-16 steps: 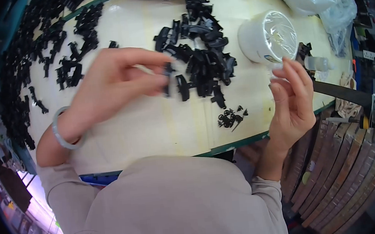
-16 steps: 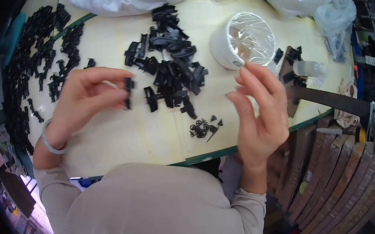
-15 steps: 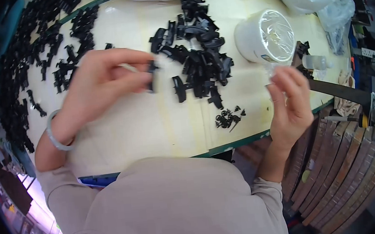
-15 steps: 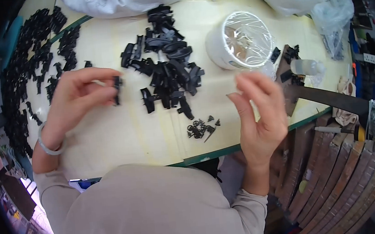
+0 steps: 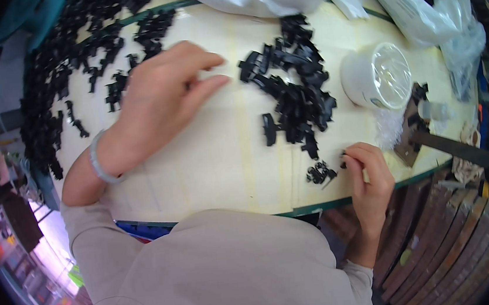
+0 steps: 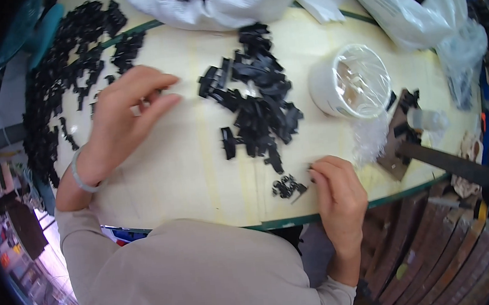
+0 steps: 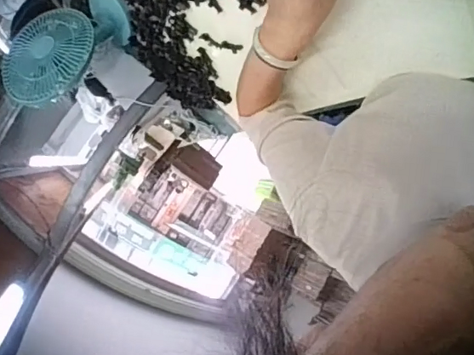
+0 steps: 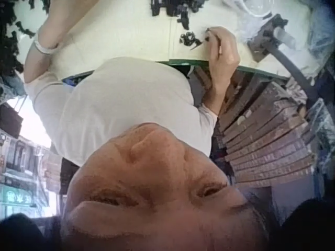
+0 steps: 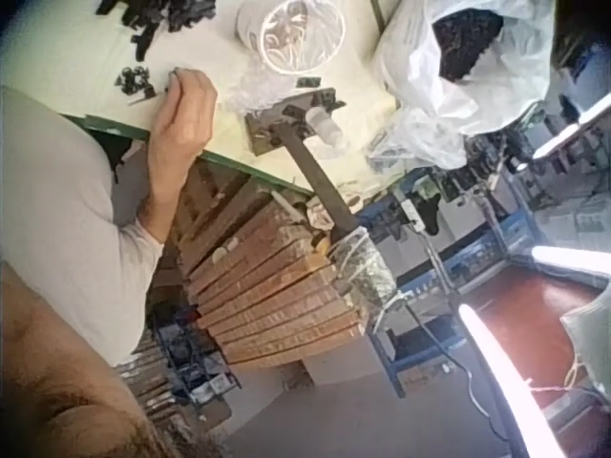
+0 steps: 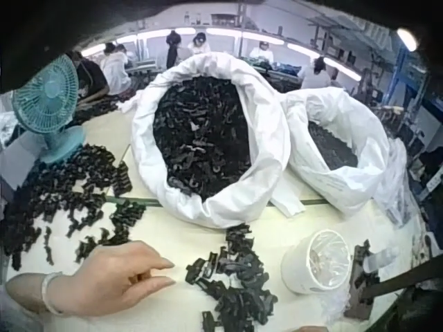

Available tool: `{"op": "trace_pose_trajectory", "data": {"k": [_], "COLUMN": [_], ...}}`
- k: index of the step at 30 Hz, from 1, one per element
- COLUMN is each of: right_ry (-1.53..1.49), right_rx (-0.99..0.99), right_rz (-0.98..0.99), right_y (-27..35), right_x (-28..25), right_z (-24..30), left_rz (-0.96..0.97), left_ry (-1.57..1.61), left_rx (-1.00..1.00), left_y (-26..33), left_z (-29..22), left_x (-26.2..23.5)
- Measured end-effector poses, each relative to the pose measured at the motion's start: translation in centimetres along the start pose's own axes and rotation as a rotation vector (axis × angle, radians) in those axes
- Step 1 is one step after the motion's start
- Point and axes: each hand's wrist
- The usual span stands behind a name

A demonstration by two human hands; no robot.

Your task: The person assembles small black plastic components by hand, joining parts together at a workbench.

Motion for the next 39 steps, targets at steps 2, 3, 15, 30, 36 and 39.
{"op": "trace_pose_trajectory", "data": {"k": [2, 3, 15, 30, 36, 39], "right_ry": [-0.158, -0.295, -1.242, -1.206, -1.147, -1.088], "right_rx": [0.135, 0.299, 0.367, 0.372, 0.274, 0.273], "right_rz": [-0.056, -0.111, -0.102, -0.114, -0.147, -0.142], "right_y": [0.6, 0.5, -0.6, -1.3, -2.6, -3.0], "right_x": [0.1, 0.1, -0.3, -1.9, -2.6, -3.0], "right_z": [0.0, 0.0, -1.9, -1.8, -1.4, -1.4], "left_rz": [0.024, 0.014, 0.289, 0.118, 0.003, -0.002], "left_ry": [0.016, 0.004, 0.153, 0.728, 0.898, 0.846], "left_rx": [0.048, 0.044, -0.101, -0.197, -0.316, -0.27], "left_y": [-0.7, -1.1, -3.6, -1.0, -0.2, -0.1], "left_z": [0.0, 0.2, 1.4, 0.4, 0.5, 0.5], "left_x": [1.0, 1.4, 1.9, 1.9, 3.0, 2.9]}}
Point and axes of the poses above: each hand's wrist, its own y-axis away from the middle knuckle, its own x-axis out of the palm, z = x × y, and after that the axes turned 5 degrees about x, right-handed
